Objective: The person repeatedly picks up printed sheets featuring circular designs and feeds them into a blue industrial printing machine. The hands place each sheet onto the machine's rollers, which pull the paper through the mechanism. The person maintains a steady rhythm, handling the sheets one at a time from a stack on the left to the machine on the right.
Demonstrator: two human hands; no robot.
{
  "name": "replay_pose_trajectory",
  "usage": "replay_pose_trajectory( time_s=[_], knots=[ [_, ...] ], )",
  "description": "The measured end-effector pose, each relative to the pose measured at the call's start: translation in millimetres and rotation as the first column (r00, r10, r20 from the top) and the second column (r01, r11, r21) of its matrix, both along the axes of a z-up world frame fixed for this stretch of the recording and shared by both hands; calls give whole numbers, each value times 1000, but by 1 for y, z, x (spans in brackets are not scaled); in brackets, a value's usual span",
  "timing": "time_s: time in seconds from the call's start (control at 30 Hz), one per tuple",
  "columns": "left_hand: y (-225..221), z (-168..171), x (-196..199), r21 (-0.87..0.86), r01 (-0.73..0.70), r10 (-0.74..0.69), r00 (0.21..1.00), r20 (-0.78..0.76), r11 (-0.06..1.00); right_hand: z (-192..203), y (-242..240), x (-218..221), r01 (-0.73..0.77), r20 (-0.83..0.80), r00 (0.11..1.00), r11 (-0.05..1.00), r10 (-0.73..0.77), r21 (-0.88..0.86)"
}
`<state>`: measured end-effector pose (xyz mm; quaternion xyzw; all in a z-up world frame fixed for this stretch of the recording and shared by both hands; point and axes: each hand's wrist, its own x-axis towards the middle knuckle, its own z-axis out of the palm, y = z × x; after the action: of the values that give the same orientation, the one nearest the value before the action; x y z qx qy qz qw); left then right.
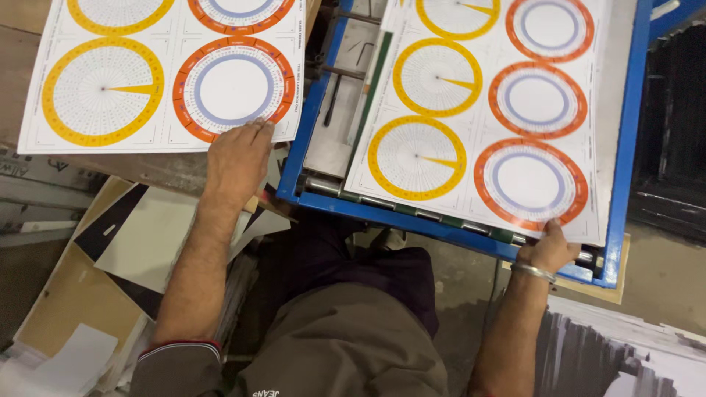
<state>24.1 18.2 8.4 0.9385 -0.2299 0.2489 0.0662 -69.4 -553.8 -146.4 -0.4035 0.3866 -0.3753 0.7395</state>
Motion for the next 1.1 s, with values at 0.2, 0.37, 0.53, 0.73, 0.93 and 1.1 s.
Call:
replay_pose_trajectory(
  time_s=[0.2,0.37,0.53,0.73,0.93,1.1],
  knots=[
    [-2,-1,1,-55,-37,36,999,-15,998,-25,23,-53,-113,-91,991,985,101,-133],
    [-2,3,0,-92,-6,10,999,41,996,-13,70,-101,-156,-36,988,982,152,-111],
    [-4,2,2,-119,-26,30,999,28,993,2,81,-107,-160,-20,987,973,159,-166],
    [-3,-2,6,-94,-55,60,997,51,994,16,60,-51,-139,-46,990,986,136,-89],
    [-4,2,5,-73,-71,73,997,32,995,-19,37,6,-154,29,987,987,155,-46],
    [-3,4,4,-93,-135,137,990,20,986,-44,19,20,-300,-88,945,943,314,141]
  ],
)
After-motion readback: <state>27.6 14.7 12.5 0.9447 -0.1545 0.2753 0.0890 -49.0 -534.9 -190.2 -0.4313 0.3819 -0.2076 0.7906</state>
